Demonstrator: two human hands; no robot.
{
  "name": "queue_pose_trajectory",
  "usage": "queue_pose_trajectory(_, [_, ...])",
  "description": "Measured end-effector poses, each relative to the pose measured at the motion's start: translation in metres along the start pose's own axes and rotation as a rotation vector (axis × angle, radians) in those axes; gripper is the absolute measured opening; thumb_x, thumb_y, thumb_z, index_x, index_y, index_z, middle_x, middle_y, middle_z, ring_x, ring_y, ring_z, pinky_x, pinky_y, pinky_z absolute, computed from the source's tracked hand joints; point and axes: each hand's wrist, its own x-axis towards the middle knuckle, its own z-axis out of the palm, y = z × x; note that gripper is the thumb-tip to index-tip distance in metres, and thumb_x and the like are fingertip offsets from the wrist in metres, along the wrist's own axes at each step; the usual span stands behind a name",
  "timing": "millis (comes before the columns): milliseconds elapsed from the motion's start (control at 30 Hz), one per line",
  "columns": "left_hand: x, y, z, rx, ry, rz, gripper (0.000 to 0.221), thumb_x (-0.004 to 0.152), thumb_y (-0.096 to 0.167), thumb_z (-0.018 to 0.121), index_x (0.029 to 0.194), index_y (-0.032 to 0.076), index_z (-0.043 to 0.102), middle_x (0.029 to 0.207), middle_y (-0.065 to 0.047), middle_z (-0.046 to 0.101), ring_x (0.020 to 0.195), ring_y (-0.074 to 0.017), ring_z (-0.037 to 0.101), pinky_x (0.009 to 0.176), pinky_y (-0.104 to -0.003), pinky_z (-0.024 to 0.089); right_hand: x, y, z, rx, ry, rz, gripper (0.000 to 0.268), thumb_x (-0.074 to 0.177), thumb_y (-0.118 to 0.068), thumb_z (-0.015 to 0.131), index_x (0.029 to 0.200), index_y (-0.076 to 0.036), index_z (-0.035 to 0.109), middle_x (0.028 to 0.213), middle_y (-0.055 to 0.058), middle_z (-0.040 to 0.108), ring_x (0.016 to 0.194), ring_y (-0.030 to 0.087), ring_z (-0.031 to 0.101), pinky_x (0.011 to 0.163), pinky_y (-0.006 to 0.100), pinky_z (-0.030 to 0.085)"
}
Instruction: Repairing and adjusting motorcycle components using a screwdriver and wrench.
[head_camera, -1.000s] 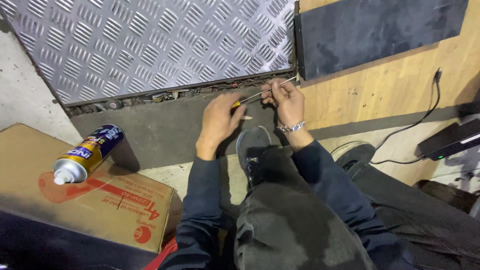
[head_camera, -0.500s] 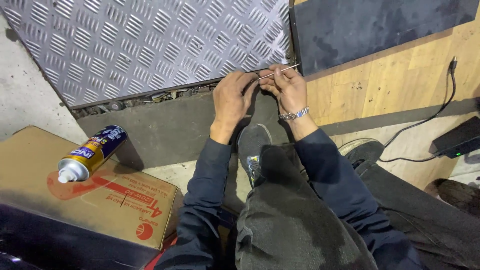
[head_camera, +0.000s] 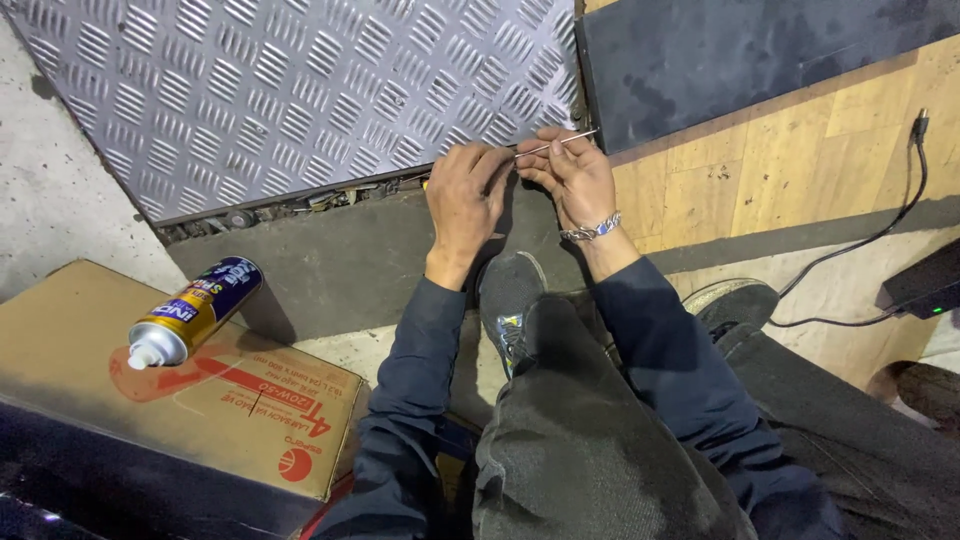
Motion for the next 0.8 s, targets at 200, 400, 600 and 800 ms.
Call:
queue_pose_trajectory(200, [-0.002,0.002,0.004,0.014,0.042,0.007,0.013,0.089,0.009,0.076,0.099,0.018,0.075,0.088,-0.002,0.067,0.084,-0.0234,0.066,0.073,-0.034,0.048,0.002,-0.001,-0.002,0.028,-0.041,0.004,0.023,0.108,-0.013,0.048,0.124,0.003,0.055,0.111,0.027,0.071,0.096,0.031,0.076,0.085,0.040,0.067])
queue_pose_trajectory(400, [-0.002,-0.001,0.004,-0.011,0.029,0.002,0.011,0.090,0.011,0.076,0.099,0.017,0.075,0.088,-0.002,0.068,0.084,-0.0242,0.067,0.073,-0.034,0.049,0.002,0.002,-0.005,0.033,-0.031,0.014,0.022,0.109,-0.011,0.047,0.124,0.002,0.055,0.111,0.027,0.071,0.097,0.031,0.076,0.086,0.040,0.067])
queue_pose_trajectory(600, [-0.004,-0.004,0.007,-0.027,0.035,0.003,0.012,0.088,0.009,0.077,0.099,0.016,0.076,0.089,-0.002,0.068,0.084,-0.0241,0.068,0.074,-0.034,0.050,0.001,0.002,-0.007,0.029,-0.039,0.018,0.020,0.109,-0.011,0.047,0.122,0.001,0.055,0.111,0.027,0.071,0.097,0.031,0.076,0.086,0.040,0.066])
queue_pose_trajectory(800, [-0.008,-0.008,0.012,-0.023,0.064,0.018,0.011,0.089,0.011,0.077,0.099,0.016,0.076,0.091,-0.003,0.069,0.086,-0.0243,0.069,0.076,-0.035,0.051,0.000,0.000,-0.005,0.028,-0.055,0.002,0.020,0.109,-0.012,0.048,0.122,0.001,0.055,0.111,0.029,0.070,0.098,0.033,0.076,0.086,0.040,0.067])
